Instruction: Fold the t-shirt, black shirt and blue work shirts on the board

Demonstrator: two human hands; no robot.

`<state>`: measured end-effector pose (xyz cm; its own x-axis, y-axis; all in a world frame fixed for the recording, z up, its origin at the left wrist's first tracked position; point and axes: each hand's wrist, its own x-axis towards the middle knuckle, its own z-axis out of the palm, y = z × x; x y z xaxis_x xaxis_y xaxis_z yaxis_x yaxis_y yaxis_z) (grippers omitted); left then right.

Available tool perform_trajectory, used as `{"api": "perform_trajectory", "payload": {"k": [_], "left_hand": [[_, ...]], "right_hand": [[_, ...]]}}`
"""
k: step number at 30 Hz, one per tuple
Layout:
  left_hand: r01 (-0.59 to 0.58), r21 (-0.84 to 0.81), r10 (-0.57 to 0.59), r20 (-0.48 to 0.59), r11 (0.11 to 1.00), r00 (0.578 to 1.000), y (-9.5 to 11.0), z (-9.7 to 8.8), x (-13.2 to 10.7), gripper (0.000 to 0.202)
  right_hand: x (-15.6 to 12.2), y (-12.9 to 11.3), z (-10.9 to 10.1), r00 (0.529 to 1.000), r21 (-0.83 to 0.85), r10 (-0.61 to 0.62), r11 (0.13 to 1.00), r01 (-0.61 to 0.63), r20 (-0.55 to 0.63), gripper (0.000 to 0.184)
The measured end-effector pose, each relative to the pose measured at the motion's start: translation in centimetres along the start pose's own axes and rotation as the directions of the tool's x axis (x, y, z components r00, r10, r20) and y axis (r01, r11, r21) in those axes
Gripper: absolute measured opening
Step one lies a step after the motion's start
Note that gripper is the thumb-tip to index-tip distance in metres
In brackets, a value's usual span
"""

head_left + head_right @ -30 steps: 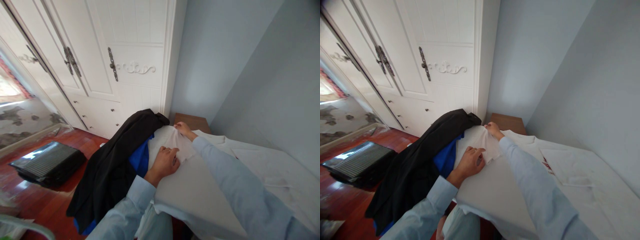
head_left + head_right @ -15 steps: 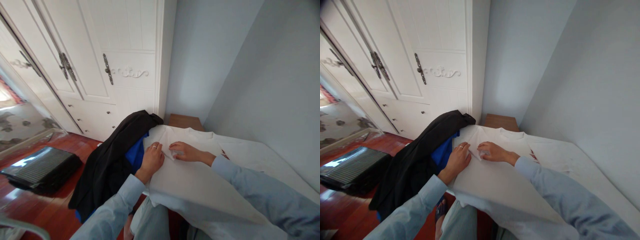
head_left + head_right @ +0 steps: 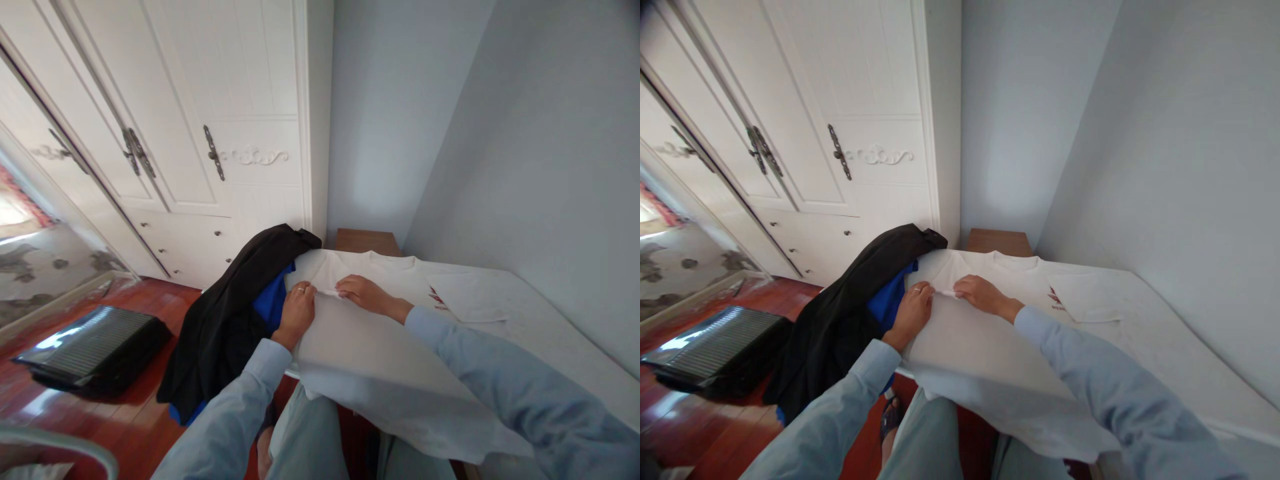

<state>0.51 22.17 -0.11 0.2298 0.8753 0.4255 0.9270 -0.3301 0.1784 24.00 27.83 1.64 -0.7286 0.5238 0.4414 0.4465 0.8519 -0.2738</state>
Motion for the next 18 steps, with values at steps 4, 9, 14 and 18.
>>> {"api": "perform_trajectory", "payload": {"k": [4,9,14,18], "left_hand": [[0.052,0.039,-0.053,0.016,0.998,0.998,-0.1,0.1,0.0,0.022],[0.027,0.063,-0.031,0.06,0.998,0.998,-0.1,0.0,-0.1,0.038],[0.016,0.072,-0.021,0.07,0.997,0.997,0.1,-0.1,0.0,0.039],[0.035,0.087,-0.042,0.07,0.996,0.997,0.2,-0.1,0.1,0.04]], "right_hand": [[0.5,0.3,-1.7,0.951,0.085,0.204,0.978,-0.189,-0.233,0.031],[0.2,0.1,-2.4,0.958,0.097,0.204,0.977,-0.187,-0.202,0.031],[-1.7,-1.4,-1.0,0.995,0.024,0.028,0.999,-0.031,0.096,0.024],[-2.6,-2.1,-0.1,0.982,-0.08,0.116,0.991,-0.105,0.148,0.043]]}}
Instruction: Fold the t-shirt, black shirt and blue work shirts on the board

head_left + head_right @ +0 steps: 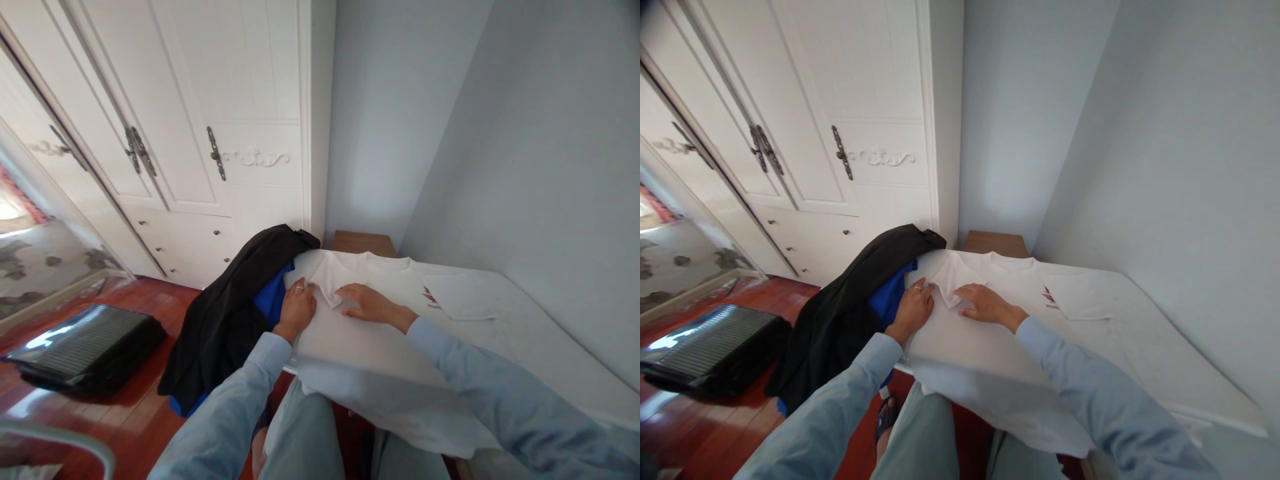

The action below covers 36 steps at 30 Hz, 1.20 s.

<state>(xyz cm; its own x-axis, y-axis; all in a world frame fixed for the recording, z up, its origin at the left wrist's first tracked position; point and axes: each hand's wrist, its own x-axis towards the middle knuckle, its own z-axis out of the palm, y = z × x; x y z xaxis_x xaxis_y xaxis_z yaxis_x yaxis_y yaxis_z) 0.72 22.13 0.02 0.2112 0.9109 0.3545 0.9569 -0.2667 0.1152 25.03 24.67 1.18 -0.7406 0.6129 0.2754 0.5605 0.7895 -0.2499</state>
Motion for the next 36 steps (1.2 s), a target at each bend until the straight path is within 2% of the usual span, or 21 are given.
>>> {"api": "perform_trajectory", "payload": {"k": [2,6,9,11,15,20,25,31,36], "left_hand": [[-0.001,0.004,0.001,0.01,1.0,1.0,0.1,0.0,0.0,0.041],[0.018,0.016,-0.019,0.018,1.0,1.0,0.2,0.1,0.0,0.042],[0.049,0.016,-0.05,0.025,0.999,0.998,0.2,0.2,0.0,0.04],[0.069,0.011,-0.07,0.031,0.998,0.997,0.3,0.2,0.0,0.04],[0.09,-0.005,-0.09,0.034,0.996,0.995,0.3,0.1,0.0,0.037],[0.095,-0.002,-0.095,0.02,0.995,0.995,0.6,-0.3,0.0,0.035],[0.039,-0.013,-0.039,-0.015,0.999,0.999,0.6,-0.1,0.0,0.029],[-0.027,-0.051,0.025,-0.037,0.998,0.999,0.3,0.4,0.0,0.028],[-0.041,-0.05,0.04,-0.03,0.998,0.999,0.3,0.4,-0.1,0.029]], "right_hand": [[0.1,-0.2,0.1,0.999,-0.069,0.027,0.997,-0.026,0.024,0.046],[1.0,-0.6,0.0,0.992,-0.247,0.002,0.968,0.03,0.128,0.02],[1.7,-0.6,-0.4,0.982,-0.368,-0.014,0.926,0.084,0.188,0.019],[1.8,-0.5,-0.6,0.985,-0.395,-0.039,0.913,0.104,0.168,0.019],[0.8,0.6,-1.4,0.993,-0.336,-0.101,0.935,0.114,0.055,0.023],[-2.0,2.6,-1.7,0.999,-0.266,-0.05,0.963,0.053,0.016,0.025],[-3.4,3.0,-0.5,0.998,-0.186,0.057,0.981,-0.062,-0.029,0.026],[-1.8,1.7,0.1,0.977,-0.21,0.204,0.954,-0.213,-0.062,0.039],[0.3,1.7,-0.8,0.957,-0.325,0.289,0.902,-0.283,-0.029,0.021]]}}
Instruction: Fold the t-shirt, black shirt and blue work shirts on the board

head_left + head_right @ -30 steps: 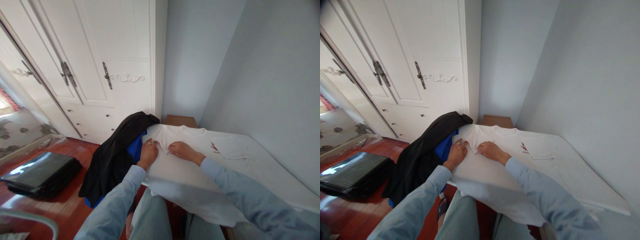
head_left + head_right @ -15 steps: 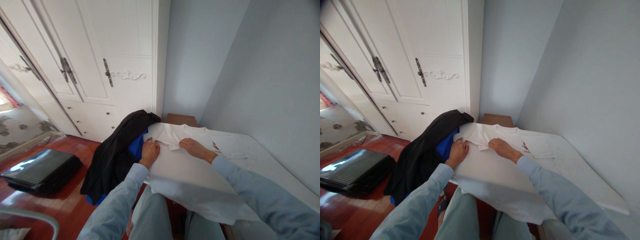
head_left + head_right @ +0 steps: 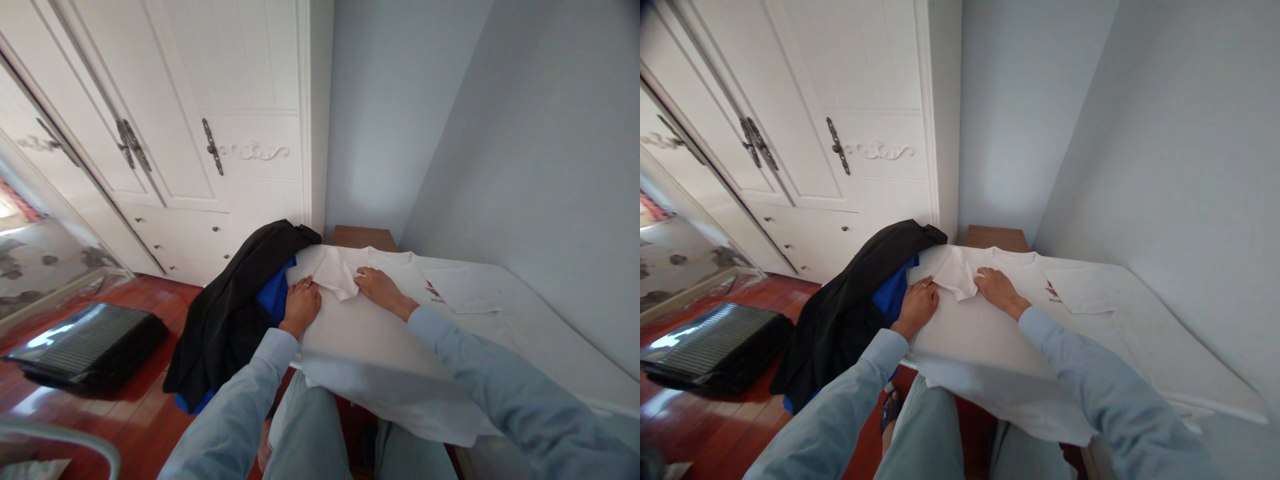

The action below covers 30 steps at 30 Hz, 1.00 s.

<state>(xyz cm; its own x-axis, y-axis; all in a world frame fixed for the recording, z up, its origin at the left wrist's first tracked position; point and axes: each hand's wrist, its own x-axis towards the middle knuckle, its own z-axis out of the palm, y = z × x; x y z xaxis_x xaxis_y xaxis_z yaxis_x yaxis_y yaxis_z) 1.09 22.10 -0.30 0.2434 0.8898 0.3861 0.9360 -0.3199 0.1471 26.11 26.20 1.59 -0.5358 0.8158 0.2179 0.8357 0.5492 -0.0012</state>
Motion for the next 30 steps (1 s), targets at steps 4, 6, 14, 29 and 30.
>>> {"api": "perform_trajectory", "payload": {"k": [4,6,14,29,30], "left_hand": [[0.005,-0.008,-0.005,0.004,1.0,1.0,0.1,-0.2,0.0,0.028],[0.01,-0.01,-0.01,0.003,1.0,1.0,0.1,-0.2,0.0,0.028],[0.051,-0.011,-0.05,0.012,0.999,0.999,0.3,-0.4,0.1,0.023],[0.021,0.007,-0.021,0.019,1.0,1.0,0.1,0.0,0.0,0.031],[0.021,0.004,-0.021,0.016,1.0,1.0,0.1,0.0,0.0,0.03]], "right_hand": [[0.7,0.1,-0.5,1.0,-0.036,0.008,0.999,-0.008,0.001,0.023],[0.6,0.5,-0.6,0.999,-0.037,0.029,0.999,-0.03,-0.027,0.025],[0.8,3.3,0.4,0.923,0.357,0.385,0.861,-0.363,0.011,0.026],[4.8,5.1,0.4,0.664,0.8,0.658,0.152,-0.58,0.356,0.009],[4.7,4.9,0.3,0.658,0.827,0.65,0.081,-0.556,0.379,0.009]]}}
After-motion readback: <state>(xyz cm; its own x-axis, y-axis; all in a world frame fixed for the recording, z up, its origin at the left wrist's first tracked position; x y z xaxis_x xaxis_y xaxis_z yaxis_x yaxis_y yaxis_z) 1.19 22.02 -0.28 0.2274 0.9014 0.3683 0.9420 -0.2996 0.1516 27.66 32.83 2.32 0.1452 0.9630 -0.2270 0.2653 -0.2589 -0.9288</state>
